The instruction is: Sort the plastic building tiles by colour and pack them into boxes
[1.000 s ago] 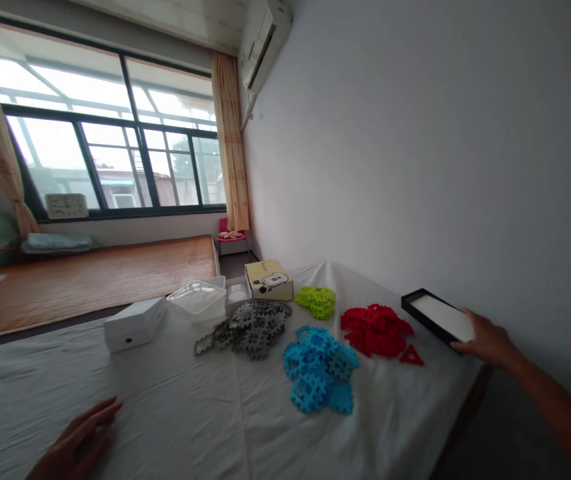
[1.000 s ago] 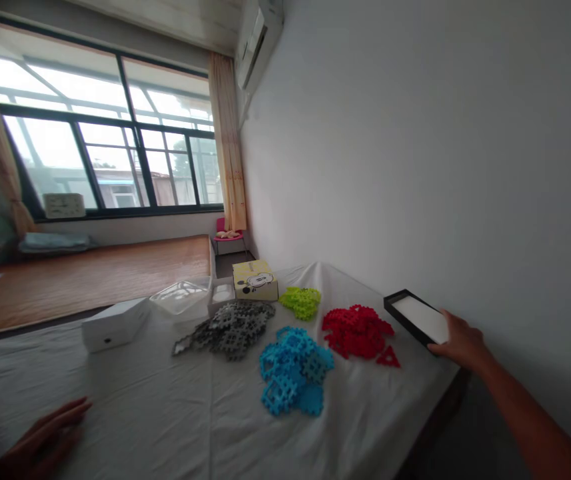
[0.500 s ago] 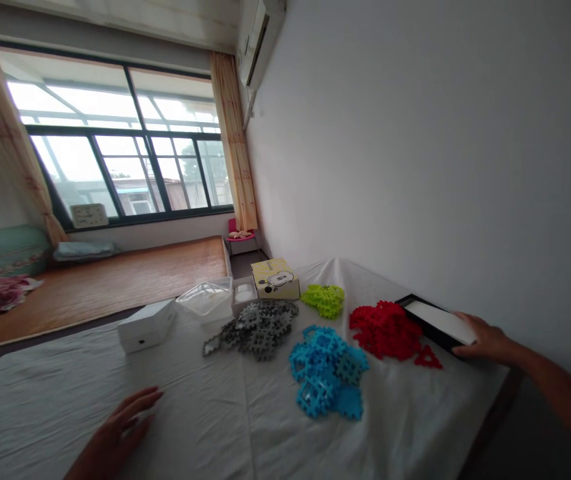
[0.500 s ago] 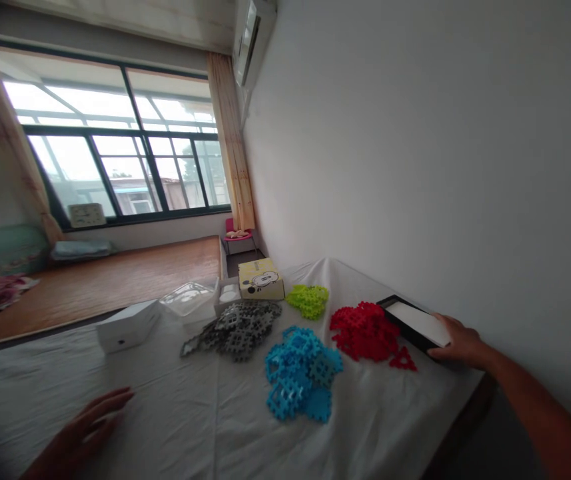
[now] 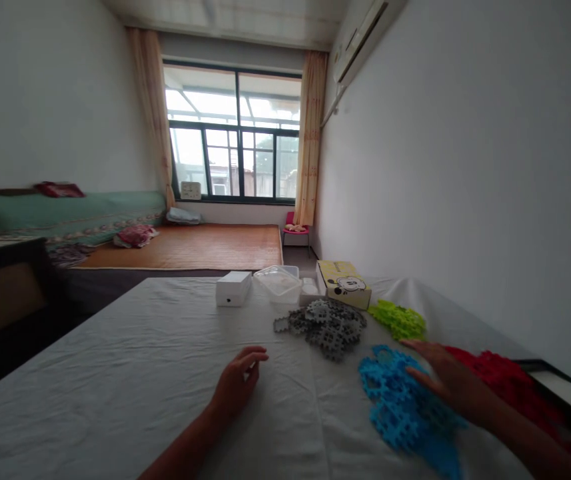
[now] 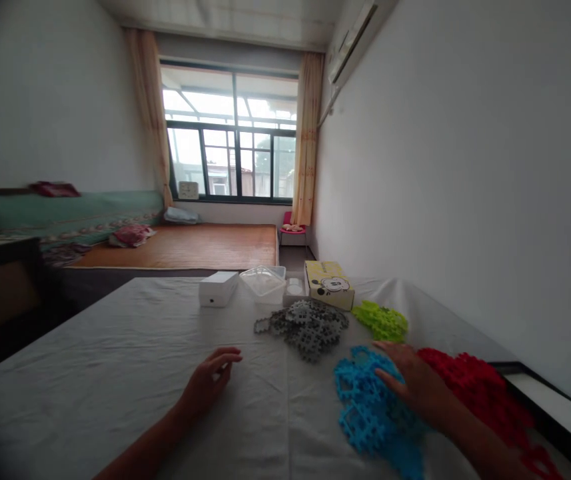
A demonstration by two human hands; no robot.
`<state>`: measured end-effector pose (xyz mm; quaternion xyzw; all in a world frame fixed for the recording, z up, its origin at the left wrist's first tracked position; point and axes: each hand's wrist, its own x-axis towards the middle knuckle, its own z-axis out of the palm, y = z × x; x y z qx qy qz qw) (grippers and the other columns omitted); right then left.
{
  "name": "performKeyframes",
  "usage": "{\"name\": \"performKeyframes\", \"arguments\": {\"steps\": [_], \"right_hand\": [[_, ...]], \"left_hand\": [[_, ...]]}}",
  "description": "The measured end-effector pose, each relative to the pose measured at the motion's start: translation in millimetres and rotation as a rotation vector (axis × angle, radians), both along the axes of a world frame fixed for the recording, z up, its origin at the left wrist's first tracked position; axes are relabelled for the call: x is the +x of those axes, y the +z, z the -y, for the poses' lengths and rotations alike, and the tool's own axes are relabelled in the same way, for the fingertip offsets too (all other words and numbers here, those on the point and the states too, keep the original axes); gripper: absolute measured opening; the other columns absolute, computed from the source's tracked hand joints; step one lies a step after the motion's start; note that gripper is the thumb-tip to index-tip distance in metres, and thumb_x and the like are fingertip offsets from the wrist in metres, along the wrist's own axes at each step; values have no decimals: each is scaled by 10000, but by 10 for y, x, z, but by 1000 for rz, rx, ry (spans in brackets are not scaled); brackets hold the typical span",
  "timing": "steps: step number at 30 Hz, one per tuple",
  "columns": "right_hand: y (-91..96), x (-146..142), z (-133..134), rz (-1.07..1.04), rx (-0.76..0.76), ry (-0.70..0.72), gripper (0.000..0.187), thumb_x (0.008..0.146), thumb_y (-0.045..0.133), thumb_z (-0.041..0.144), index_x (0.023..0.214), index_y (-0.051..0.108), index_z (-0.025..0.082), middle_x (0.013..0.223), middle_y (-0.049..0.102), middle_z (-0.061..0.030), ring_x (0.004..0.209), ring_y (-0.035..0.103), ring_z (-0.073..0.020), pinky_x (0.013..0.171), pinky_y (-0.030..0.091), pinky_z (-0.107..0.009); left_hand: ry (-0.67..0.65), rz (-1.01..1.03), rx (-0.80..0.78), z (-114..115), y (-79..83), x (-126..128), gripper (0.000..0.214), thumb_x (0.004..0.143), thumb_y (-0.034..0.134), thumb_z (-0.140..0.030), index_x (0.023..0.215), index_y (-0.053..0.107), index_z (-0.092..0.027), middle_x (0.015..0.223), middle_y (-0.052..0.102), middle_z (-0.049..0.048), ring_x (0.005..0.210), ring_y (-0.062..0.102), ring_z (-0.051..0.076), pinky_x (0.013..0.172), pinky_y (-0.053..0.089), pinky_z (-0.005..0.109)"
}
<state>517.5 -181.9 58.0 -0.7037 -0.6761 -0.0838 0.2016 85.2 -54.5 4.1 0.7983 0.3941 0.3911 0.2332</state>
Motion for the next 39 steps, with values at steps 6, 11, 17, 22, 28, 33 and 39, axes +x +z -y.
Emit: {"name": "performKeyframes", "arguments": {"steps": [6, 11, 17, 22, 28, 33, 39], "right_hand": [[-68, -1287, -1207, 45, 0, 411, 517, 826, 518, 325, 1307, 472, 142, 1303, 543, -129, 1222, 462, -239, 1023, 371, -379], [-2, -1917, -2195, 289, -6, 222, 677, 777, 595, 253, 1394, 345, 133, 1435, 394, -145, 1310, 331, -272, 1004, 350, -398], [-31, -2143, -2812, 406, -42, 198, 528, 833, 525, 221, 1343, 417, 142, 1375, 462, -180, 1258, 413, -265, 957, 373, -407], [21, -2239, -2832, 449, -26, 258, 416, 878, 425, 172, 1284, 483, 105, 1229, 585, -201, 1079, 576, -236, 853, 453, -352], [277, -2233, -2376, 402, 106, 153, 405, 935, 325, 230, 1295, 475, 116, 1078, 659, -195, 902, 656, -254, 730, 496, -357], [228, -2322, -1581, 174, 160, 302, 404, 935, 351, 359, 1263, 523, 198, 989, 705, -127, 812, 681, -223, 634, 481, -269], [-48, -2682, -1028, -901, -53, 379, 501, 849, 434, 597, 1040, 609, 168, 978, 706, -143, 727, 691, -245, 639, 514, -324]], "left_hand": [[-26, 24, 78, 67, -11, -16, 377, 728, 430, -22, 903, 694, -227, 1047, 659, 47, 1010, 605, 153, 916, 468, 280], [-28, 69, 55, 86, 10, -26, 409, 677, 440, 14, 875, 704, -229, 1016, 671, 36, 983, 609, 149, 911, 464, 268], [-49, 71, 17, 65, -24, -17, 434, 641, 445, 25, 858, 714, -237, 990, 681, 18, 951, 610, 143, 887, 465, 255], [-67, 68, 9, 79, -23, -14, 425, 651, 449, 14, 870, 712, -238, 986, 682, 13, 943, 607, 145, 878, 467, 255], [-59, 108, 39, 91, -2, -26, 432, 658, 448, 17, 901, 701, -235, 979, 679, 14, 944, 604, 149, 877, 470, 265], [106, 258, 185, 63, 197, -141, 368, 750, 426, -10, 923, 669, -226, 978, 651, 39, 975, 585, 156, 901, 465, 301], [589, 464, 107, -179, 155, -300, 354, 831, 515, -280, 1168, 491, -174, 1142, 520, 118, 1006, 565, 215, 783, 527, 372]]}}
